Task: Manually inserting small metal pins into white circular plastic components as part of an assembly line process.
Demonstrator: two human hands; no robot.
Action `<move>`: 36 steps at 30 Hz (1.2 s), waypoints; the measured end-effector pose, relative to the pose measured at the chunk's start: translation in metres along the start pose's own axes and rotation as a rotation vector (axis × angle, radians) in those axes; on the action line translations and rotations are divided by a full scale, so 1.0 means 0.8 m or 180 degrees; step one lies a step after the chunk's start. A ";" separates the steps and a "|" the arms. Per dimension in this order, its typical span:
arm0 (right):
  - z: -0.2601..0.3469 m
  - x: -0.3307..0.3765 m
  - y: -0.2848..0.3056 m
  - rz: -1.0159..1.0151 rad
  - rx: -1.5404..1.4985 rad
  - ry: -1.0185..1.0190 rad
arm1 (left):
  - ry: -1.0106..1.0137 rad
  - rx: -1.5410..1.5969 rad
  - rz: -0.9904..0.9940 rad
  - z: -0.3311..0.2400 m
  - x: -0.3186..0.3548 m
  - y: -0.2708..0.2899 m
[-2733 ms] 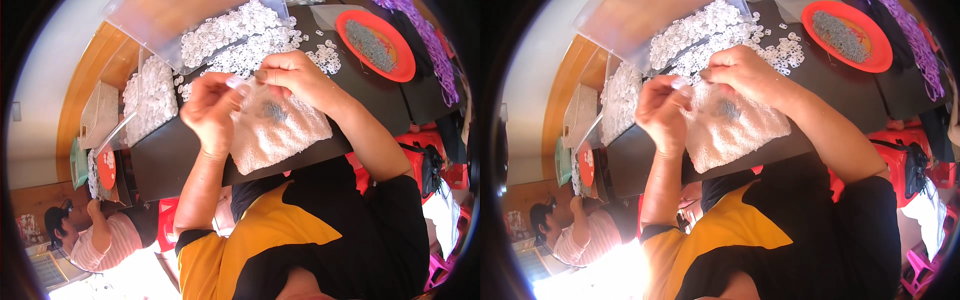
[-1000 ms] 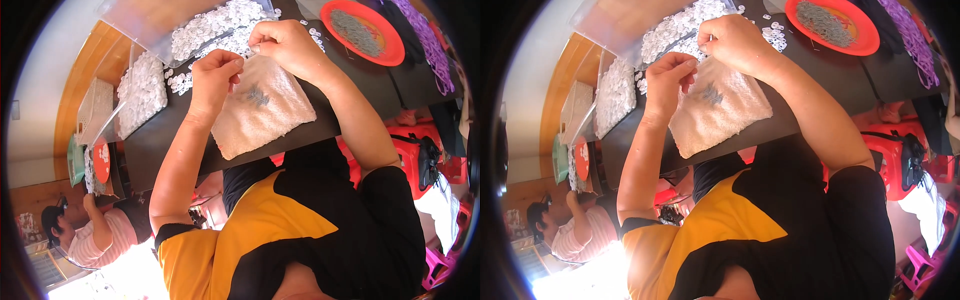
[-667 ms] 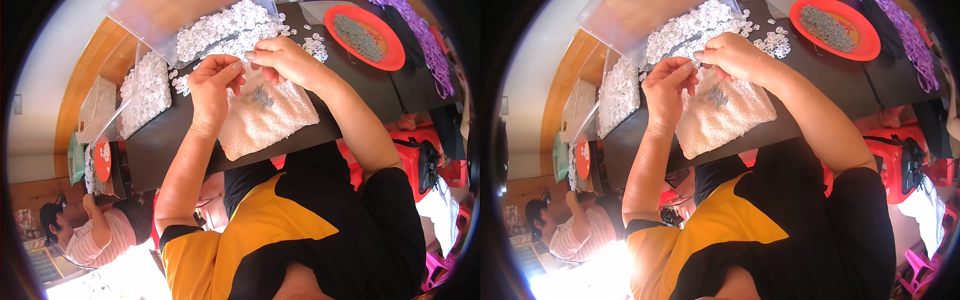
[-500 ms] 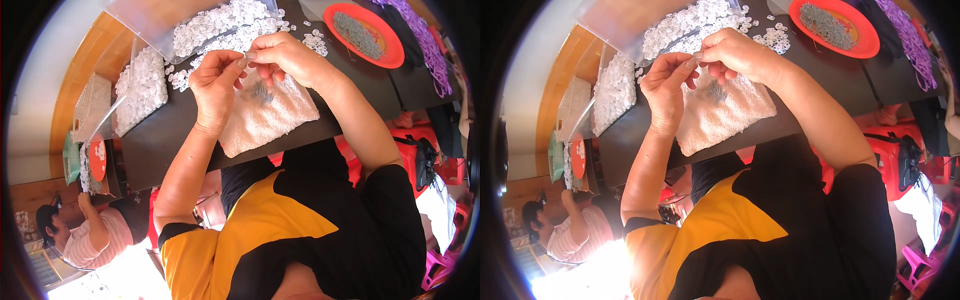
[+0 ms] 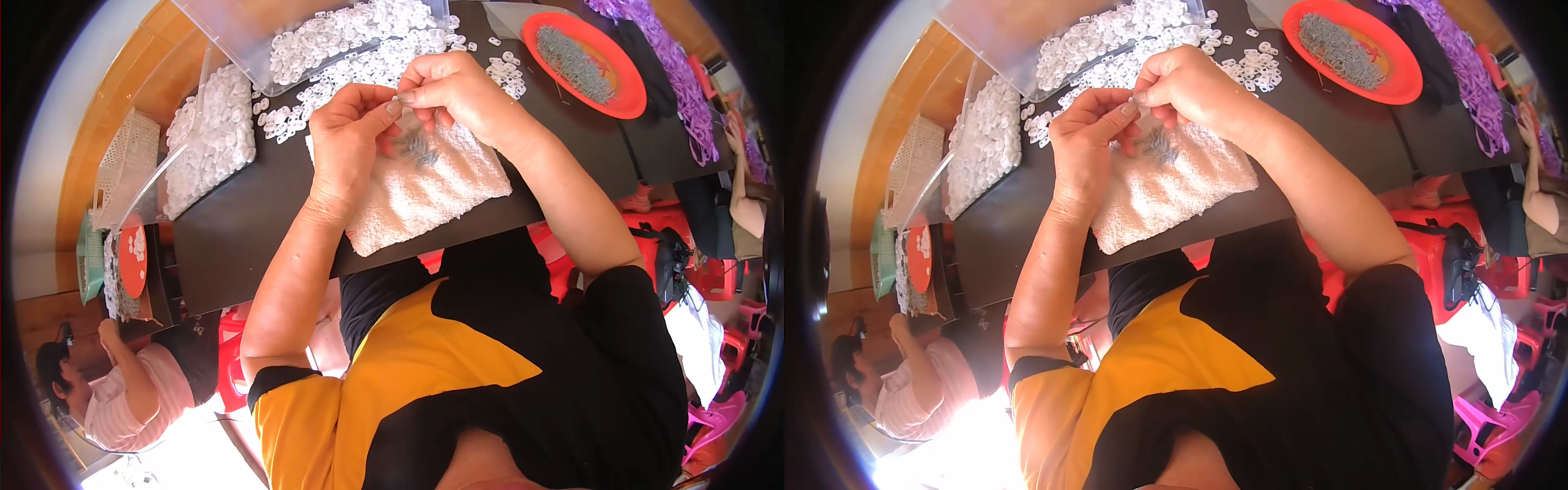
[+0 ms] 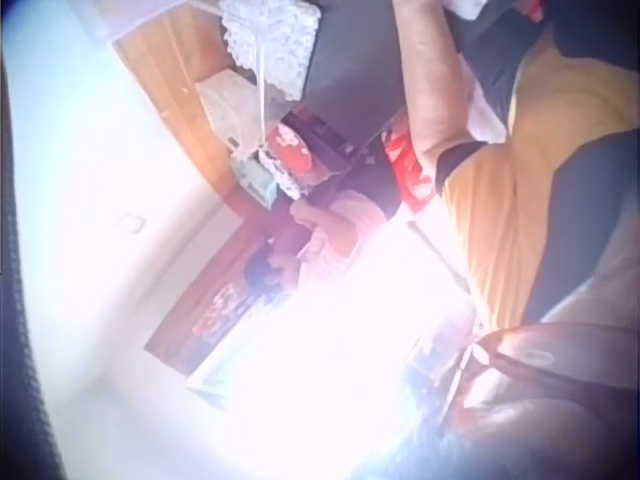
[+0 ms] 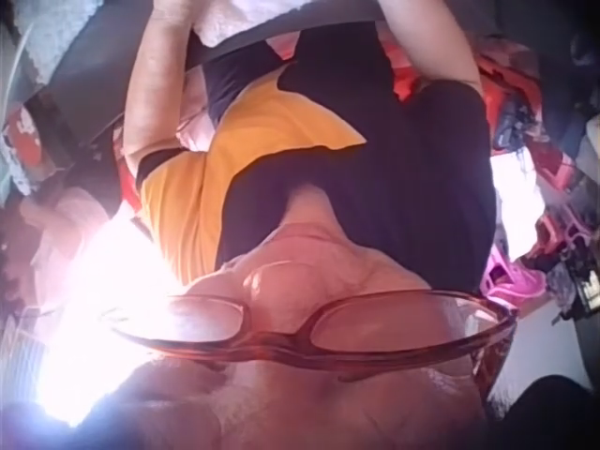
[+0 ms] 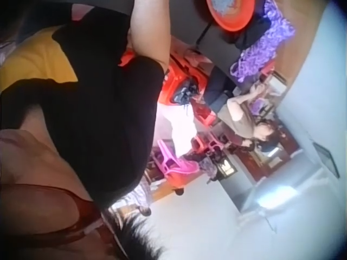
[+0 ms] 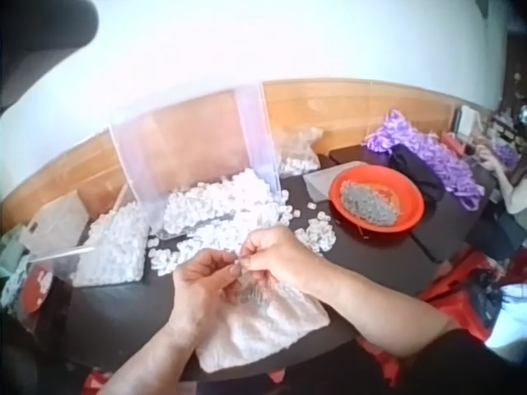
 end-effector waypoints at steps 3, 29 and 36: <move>0.000 0.004 0.000 0.0026 0.0144 0.0033 | 0.0088 -0.0076 -0.0082 0.005 -0.003 0.002; -0.011 0.098 0.025 -0.0959 0.2694 0.2242 | 0.0321 -0.0543 0.0041 0.006 -0.003 0.010; -0.021 0.096 0.021 -0.1009 0.2511 0.2149 | 0.0260 -0.0567 0.0088 0.010 -0.008 0.011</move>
Point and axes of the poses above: each hand's wrist, its own x-axis away from the middle knuckle, its own y-axis out of the back of the hand, z = x × y, the point moved 2 cm from there along -x, towards the middle knuckle, and after that the axes turned 13 degrees about -z, right-handed, at the moved point
